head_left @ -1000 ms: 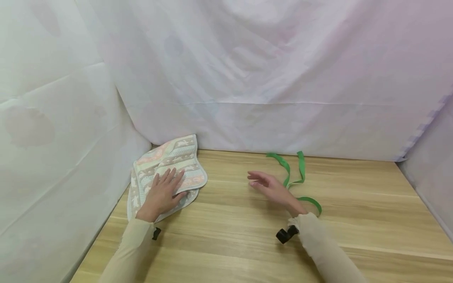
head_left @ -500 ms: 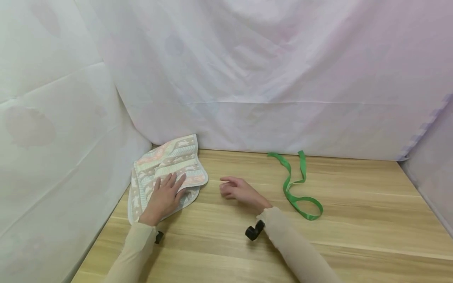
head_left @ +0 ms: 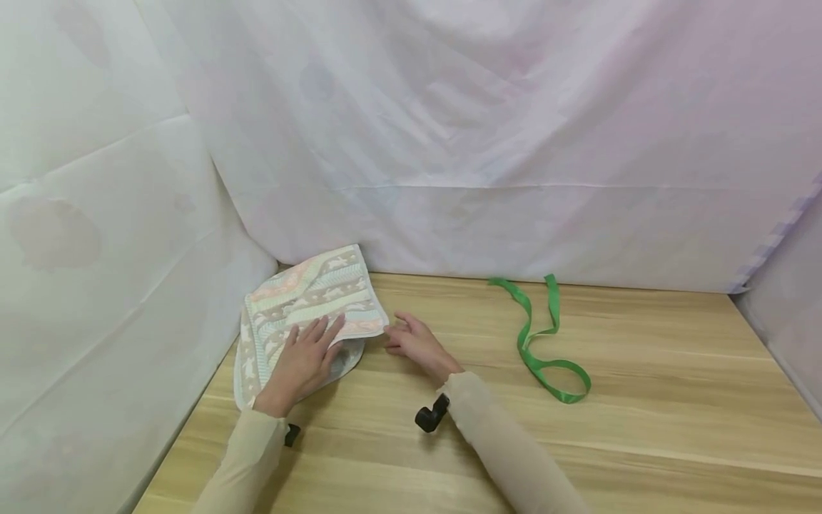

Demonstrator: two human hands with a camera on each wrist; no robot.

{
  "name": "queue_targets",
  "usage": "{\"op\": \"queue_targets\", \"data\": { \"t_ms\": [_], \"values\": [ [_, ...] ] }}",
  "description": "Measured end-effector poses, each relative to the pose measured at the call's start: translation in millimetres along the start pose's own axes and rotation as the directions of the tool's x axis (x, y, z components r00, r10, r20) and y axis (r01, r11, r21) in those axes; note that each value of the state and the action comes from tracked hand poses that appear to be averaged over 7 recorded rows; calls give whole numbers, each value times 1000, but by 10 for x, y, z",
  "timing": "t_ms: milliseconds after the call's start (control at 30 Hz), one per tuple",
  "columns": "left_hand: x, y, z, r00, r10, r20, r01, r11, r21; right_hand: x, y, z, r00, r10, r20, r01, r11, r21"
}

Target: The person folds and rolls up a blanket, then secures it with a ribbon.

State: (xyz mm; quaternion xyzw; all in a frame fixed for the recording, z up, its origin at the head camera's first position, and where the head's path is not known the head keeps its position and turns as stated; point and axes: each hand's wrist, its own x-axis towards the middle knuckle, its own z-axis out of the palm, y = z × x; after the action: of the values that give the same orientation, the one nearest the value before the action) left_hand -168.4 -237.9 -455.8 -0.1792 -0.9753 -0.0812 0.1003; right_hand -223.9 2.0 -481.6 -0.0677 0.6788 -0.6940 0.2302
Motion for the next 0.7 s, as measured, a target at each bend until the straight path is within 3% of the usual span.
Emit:
{"op": "queue_targets", "data": {
  "t_ms": [233,467,700],
  "values": [
    [-10,101,-23,999,48,-4,-48,999,-21,130,44,61,995,-9,-99,23,990,139],
    [-31,220,-46,996,89,31,-87,995,-48,172,-26,21,986,36,-165,0,977,212],
    [-64,353,-46,990,128,60,-123,990,-71,206,-61,-18,969,38,-245,-3,990,143]
  ]
}}
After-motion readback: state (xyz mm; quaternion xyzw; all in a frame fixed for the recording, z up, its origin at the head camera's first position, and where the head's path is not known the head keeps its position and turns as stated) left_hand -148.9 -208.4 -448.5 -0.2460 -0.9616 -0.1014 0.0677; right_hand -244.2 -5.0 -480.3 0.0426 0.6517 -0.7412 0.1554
